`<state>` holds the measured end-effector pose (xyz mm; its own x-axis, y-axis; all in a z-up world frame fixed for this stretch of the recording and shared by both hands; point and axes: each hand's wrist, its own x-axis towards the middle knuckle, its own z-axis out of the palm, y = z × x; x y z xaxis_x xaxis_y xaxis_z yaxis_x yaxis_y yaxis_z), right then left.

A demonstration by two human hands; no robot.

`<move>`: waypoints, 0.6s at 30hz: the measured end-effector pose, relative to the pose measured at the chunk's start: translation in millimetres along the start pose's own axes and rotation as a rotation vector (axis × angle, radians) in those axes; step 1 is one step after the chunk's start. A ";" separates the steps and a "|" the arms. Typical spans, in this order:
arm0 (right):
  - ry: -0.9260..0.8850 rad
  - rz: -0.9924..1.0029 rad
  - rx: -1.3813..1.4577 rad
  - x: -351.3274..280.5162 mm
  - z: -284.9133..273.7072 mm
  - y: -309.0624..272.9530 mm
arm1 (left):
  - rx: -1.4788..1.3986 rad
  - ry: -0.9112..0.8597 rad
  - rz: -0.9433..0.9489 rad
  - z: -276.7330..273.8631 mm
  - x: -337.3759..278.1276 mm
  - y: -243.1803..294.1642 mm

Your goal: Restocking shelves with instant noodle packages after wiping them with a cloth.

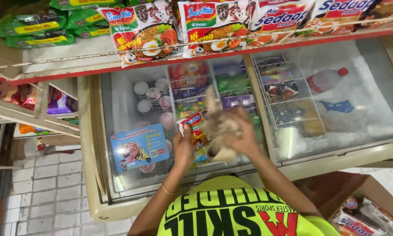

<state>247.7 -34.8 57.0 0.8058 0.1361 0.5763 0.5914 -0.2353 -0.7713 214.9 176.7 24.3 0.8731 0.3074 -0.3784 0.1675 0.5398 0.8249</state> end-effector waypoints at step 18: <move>-0.302 0.535 0.514 -3.9 -34.1 -39.5 | -0.144 0.109 -0.130 1.1 -43.4 80.2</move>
<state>220.1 -58.8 94.5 0.9140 0.4024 0.0519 0.0032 0.1206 -0.9927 190.9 205.8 107.3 0.7922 0.3067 -0.5276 0.2013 0.6848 0.7004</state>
